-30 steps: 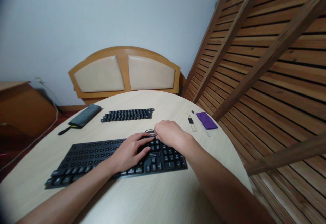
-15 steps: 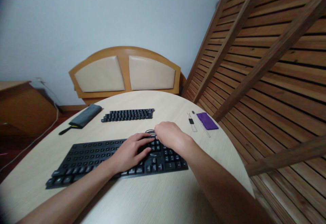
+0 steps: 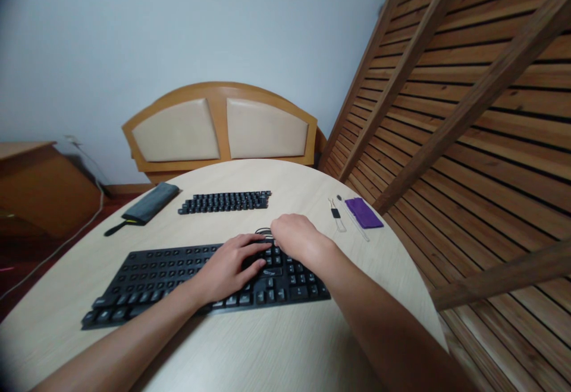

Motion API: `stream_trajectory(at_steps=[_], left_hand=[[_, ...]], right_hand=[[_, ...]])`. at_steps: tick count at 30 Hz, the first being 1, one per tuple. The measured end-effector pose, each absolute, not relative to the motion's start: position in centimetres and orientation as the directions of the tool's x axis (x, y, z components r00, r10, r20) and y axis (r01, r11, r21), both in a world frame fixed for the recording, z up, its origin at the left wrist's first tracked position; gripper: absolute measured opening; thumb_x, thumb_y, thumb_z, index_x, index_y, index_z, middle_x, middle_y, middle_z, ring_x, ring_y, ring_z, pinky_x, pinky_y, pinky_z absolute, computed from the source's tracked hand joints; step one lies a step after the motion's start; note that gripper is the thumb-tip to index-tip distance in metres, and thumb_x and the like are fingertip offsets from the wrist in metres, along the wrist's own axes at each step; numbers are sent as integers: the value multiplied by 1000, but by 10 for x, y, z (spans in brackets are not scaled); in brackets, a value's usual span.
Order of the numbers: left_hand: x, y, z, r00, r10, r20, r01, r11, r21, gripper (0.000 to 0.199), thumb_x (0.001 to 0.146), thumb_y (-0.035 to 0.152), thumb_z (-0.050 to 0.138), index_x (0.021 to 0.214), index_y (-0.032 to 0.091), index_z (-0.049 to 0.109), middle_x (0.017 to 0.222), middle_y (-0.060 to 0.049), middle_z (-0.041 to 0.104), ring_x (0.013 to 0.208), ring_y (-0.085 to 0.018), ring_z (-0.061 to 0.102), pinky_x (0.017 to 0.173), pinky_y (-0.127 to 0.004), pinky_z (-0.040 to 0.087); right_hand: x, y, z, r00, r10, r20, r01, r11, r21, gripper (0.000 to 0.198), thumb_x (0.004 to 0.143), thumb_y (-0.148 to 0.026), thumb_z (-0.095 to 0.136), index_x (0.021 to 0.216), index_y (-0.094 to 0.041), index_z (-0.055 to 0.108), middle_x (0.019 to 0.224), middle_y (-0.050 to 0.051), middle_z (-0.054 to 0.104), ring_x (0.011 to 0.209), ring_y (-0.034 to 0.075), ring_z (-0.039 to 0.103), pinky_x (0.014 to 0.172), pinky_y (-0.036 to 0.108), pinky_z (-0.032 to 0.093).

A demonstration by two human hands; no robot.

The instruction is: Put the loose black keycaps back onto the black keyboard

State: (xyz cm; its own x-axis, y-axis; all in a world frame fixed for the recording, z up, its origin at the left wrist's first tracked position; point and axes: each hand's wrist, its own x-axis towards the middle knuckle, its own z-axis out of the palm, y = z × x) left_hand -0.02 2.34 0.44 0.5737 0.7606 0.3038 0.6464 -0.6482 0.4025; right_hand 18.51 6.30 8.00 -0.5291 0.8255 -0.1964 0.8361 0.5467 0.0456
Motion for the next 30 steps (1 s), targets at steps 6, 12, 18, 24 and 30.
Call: stream_trajectory(at_steps=[6, 12, 18, 24, 30], left_hand=[[0, 24, 2, 570, 761, 310, 644, -648, 407, 33, 96, 30, 55, 127, 22, 63, 130, -8, 62, 116, -25, 60, 102, -46, 49], [1, 25, 1, 557, 767, 319, 647, -642, 412, 33, 95, 32, 57, 127, 23, 64, 130, -7, 63, 115, -26, 60, 101, -46, 49], [2, 26, 1, 551, 768, 327, 640, -640, 425, 33, 95, 32, 57, 126, 22, 64, 129, -7, 63, 115, -25, 60, 103, -46, 48], [2, 25, 2, 543, 781, 309, 655, -624, 426, 34, 95, 32, 57, 126, 22, 65, 128, -8, 64, 115, -26, 60, 102, -45, 48], [3, 25, 3, 540, 782, 311, 653, -623, 431, 34, 95, 32, 57, 126, 22, 65, 128, -8, 64, 115, -26, 60, 102, -46, 48]], right_hand=[[195, 72, 76, -581, 797, -163, 812, 581, -53, 19, 86, -19, 61, 92, -20, 79, 92, 11, 78, 91, 28, 71, 74, 31, 48], [211, 91, 71, -645, 746, -167, 754, 585, -299, 23, 87, -26, 59, 98, -22, 78, 93, 6, 78, 83, 21, 70, 69, 26, 47], [209, 130, 50, -524, 851, -29, 835, 507, -215, 29, 91, -27, 56, 115, -20, 71, 104, 8, 76, 95, 22, 69, 80, 27, 47], [197, 177, 31, -435, 900, 39, 891, 436, -125, 44, 90, -23, 58, 134, -21, 58, 131, 12, 66, 118, 26, 61, 96, 33, 44], [182, 200, 23, -400, 914, 74, 911, 405, -80, 45, 91, -23, 56, 136, -22, 55, 135, 12, 63, 120, 26, 59, 100, 36, 42]])
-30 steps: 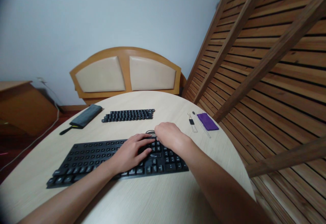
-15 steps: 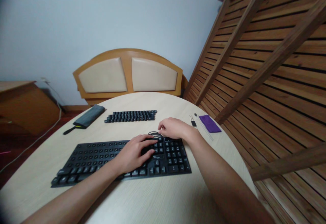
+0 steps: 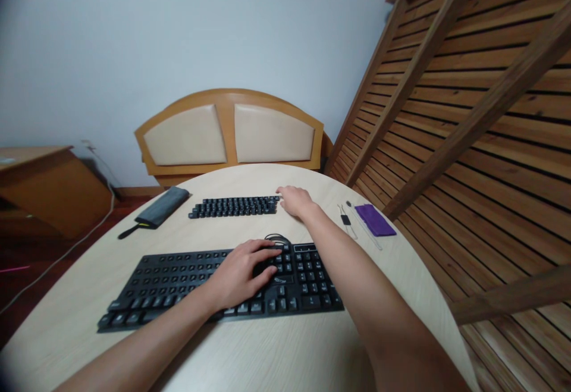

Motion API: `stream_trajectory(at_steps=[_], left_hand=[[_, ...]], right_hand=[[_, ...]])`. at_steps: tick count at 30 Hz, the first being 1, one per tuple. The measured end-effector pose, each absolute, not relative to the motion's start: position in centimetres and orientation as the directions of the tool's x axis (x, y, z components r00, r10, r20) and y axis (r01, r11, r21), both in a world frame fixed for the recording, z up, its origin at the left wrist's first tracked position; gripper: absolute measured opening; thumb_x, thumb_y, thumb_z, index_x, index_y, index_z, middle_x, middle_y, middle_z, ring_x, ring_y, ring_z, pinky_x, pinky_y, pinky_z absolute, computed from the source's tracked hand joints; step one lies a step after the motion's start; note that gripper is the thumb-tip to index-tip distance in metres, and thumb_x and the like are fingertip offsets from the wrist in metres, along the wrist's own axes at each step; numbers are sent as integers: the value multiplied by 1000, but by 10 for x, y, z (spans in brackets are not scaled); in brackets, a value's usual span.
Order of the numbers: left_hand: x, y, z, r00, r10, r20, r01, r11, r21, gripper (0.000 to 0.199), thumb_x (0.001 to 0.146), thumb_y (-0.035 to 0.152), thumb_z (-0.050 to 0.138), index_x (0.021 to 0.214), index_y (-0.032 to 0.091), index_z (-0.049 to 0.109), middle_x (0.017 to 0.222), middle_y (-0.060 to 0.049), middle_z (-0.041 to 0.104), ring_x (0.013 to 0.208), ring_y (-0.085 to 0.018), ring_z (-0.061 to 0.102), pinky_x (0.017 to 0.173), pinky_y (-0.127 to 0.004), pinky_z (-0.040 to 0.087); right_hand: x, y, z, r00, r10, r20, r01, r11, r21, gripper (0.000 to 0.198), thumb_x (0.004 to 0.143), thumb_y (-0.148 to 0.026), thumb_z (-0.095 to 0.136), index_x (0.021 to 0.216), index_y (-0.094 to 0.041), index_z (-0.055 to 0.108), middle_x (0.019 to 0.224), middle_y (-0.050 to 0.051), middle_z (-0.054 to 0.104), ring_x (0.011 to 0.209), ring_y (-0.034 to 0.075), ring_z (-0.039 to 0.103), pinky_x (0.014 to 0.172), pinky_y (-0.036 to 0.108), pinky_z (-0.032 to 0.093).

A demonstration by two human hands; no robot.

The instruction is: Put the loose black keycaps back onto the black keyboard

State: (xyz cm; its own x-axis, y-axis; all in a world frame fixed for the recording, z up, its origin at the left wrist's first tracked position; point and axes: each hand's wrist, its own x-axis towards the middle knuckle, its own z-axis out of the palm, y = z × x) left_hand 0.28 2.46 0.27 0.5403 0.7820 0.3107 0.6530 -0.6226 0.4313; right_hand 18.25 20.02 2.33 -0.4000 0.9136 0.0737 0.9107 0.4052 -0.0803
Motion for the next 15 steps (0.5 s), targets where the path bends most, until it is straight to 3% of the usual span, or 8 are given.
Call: stream_trajectory(at_steps=[15], left_hand=[[2, 25, 3, 543, 778, 315, 646, -627, 435, 33, 95, 31, 57, 125, 22, 65, 128, -8, 64, 116, -26, 60, 103, -46, 48]], right_hand=[[187, 197, 21, -298, 954, 45, 949, 301, -99, 28, 94, -30, 55, 111, -14, 72, 114, 19, 72, 107, 27, 66, 91, 34, 46]])
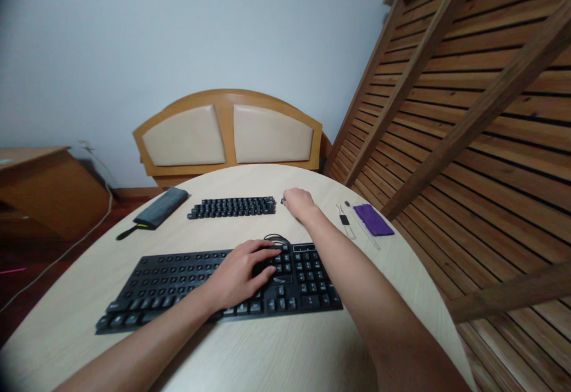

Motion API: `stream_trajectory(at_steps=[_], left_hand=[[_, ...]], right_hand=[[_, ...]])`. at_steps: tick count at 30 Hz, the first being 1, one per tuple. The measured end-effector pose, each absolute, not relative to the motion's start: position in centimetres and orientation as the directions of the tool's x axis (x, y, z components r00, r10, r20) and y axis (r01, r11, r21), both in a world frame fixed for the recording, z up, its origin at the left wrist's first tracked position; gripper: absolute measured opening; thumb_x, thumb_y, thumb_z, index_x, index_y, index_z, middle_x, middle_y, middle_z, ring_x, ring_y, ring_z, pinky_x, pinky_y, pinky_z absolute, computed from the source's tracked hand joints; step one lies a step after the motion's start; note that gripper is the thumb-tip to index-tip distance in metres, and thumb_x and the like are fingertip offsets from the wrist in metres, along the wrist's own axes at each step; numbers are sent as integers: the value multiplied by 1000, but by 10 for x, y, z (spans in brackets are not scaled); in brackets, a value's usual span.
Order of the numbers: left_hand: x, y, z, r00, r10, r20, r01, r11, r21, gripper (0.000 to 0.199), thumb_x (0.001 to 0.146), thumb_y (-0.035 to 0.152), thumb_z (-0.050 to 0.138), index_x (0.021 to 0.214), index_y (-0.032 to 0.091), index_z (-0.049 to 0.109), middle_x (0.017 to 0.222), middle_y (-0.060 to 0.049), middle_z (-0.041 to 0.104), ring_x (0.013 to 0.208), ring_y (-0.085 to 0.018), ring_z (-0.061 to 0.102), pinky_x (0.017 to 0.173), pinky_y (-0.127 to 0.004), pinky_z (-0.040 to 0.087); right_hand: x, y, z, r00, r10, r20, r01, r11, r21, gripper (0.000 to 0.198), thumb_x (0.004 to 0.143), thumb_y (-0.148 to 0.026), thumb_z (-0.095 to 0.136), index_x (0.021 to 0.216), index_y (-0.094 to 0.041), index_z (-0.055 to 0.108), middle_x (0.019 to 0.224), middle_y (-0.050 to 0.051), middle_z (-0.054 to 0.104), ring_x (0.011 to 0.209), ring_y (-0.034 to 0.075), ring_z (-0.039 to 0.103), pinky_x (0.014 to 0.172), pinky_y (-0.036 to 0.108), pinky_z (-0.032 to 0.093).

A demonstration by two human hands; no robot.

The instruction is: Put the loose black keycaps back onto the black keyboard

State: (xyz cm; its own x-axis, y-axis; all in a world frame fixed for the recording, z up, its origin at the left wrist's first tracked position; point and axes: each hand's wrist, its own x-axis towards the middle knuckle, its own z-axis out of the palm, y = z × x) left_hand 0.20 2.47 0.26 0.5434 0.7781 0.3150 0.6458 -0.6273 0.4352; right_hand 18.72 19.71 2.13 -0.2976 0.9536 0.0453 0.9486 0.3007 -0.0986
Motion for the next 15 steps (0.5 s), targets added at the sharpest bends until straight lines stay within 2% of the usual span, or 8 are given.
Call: stream_trajectory(at_steps=[3, 7, 8, 10, 15], left_hand=[[2, 25, 3, 541, 777, 322, 640, -629, 442, 31, 96, 32, 55, 124, 22, 64, 127, -8, 65, 114, -26, 61, 102, -46, 49], [2, 27, 2, 528, 782, 331, 621, -621, 477, 32, 97, 31, 54, 126, 20, 59, 124, -8, 67, 113, -25, 62, 103, -46, 48], [2, 27, 2, 519, 789, 328, 622, -612, 488, 32, 97, 31, 53, 126, 20, 58, 123, -8, 67, 112, -25, 62, 102, -46, 48], [2, 28, 2, 496, 808, 319, 632, -588, 505, 32, 97, 32, 52, 126, 20, 57, 120, -9, 68, 110, -25, 64, 100, -47, 49], [3, 27, 2, 484, 821, 302, 664, -569, 484, 31, 97, 32, 52, 124, 19, 57, 116, -10, 69, 109, -27, 64, 98, -47, 51]], right_hand=[[199, 175, 27, -296, 952, 74, 937, 304, -173, 29, 95, -30, 55, 113, -14, 71, 113, 17, 73, 106, 25, 67, 89, 32, 47], [214, 131, 35, -357, 925, 129, 876, 380, -298, 28, 96, -26, 52, 118, -18, 67, 111, 8, 75, 102, 16, 68, 87, 23, 47], [217, 119, 36, -388, 909, 150, 824, 415, -386, 25, 94, -25, 56, 115, -17, 68, 109, 8, 75, 100, 17, 68, 87, 24, 47], [221, 99, 33, -420, 894, 159, 754, 441, -487, 22, 92, -24, 58, 110, -19, 69, 106, 7, 76, 98, 19, 69, 86, 28, 49], [224, 71, 14, -456, 864, 212, 634, 483, -604, 22, 94, -26, 56, 110, -20, 68, 104, 6, 75, 96, 20, 69, 86, 32, 50]])
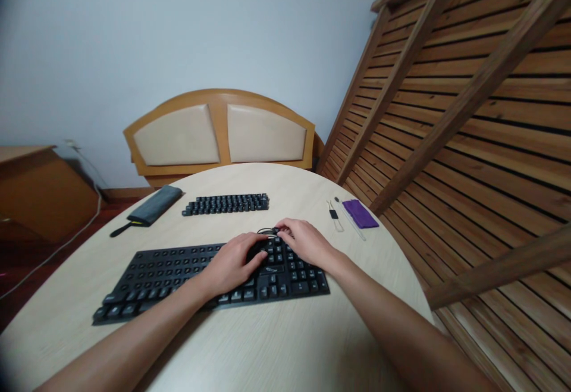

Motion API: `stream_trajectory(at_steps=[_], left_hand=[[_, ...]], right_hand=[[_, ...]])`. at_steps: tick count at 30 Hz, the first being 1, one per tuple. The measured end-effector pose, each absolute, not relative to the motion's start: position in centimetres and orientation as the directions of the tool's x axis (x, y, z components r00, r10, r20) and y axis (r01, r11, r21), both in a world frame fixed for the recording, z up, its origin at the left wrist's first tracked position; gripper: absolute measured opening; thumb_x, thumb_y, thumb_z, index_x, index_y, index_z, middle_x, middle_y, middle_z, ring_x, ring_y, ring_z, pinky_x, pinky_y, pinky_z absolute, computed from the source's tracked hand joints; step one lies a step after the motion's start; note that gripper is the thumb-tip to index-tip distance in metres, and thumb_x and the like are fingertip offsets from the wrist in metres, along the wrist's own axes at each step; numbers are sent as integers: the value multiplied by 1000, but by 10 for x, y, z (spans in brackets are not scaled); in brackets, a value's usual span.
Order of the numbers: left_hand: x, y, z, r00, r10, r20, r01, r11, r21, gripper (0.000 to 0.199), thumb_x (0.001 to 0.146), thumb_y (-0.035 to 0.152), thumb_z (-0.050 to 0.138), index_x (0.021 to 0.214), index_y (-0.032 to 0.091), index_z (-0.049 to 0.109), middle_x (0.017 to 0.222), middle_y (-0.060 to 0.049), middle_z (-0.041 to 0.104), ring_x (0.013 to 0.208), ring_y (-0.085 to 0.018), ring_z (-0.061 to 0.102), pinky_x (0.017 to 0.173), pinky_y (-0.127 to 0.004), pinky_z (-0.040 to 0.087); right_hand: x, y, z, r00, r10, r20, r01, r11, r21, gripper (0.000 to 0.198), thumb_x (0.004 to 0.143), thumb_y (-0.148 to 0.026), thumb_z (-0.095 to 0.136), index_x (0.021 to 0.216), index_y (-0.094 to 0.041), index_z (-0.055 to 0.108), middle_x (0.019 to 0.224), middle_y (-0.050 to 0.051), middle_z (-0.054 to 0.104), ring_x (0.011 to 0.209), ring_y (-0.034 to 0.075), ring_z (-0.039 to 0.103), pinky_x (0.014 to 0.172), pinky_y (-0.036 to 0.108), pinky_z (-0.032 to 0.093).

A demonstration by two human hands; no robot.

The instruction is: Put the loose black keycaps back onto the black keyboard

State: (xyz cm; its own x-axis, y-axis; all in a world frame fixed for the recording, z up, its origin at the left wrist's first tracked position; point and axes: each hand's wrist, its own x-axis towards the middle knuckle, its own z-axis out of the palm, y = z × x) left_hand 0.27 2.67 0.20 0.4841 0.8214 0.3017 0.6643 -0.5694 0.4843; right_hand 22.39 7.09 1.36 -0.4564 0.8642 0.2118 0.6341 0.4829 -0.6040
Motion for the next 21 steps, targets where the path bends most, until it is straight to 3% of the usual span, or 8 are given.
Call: stream_trajectory(at_steps=[5, 9, 15, 21], left_hand=[[0, 24, 11, 509, 822, 257, 689, -568, 451, 34, 95, 33, 54, 125, 17, 56, 115, -13, 69, 106, -29, 66, 94, -47, 53], [-2, 24, 18, 458, 866, 198, 735, -495, 464, 35, 95, 33, 53, 126, 19, 55, 109, -12, 73, 98, -30, 70, 85, -44, 56], [3, 25, 12, 436, 837, 331, 680, -547, 488, 22, 96, 30, 55, 116, 21, 60, 110, -6, 71, 100, -25, 68, 88, -41, 54], [1, 29, 2, 380, 853, 358, 625, -522, 581, 20, 97, 27, 54, 112, 22, 66, 108, -6, 73, 100, -23, 68, 90, -41, 54]], right_hand=[[214, 58, 1, -393, 883, 258, 603, 459, -652, 23, 95, -28, 54, 113, -21, 67, 106, 6, 75, 94, 20, 69, 88, 34, 51], [204, 45, 0, -402, 876, 266, 628, 475, -617, 24, 97, -28, 52, 116, -23, 66, 110, 5, 74, 98, 20, 69, 90, 34, 51], [201, 35, 3, -447, 833, 326, 677, 553, -486, 24, 97, -25, 52, 115, -22, 67, 111, 6, 73, 103, 21, 66, 92, 35, 49], [204, 36, 2, -410, 849, 333, 634, 528, -565, 23, 95, -31, 56, 114, -23, 67, 106, 5, 74, 98, 20, 68, 89, 35, 51]])
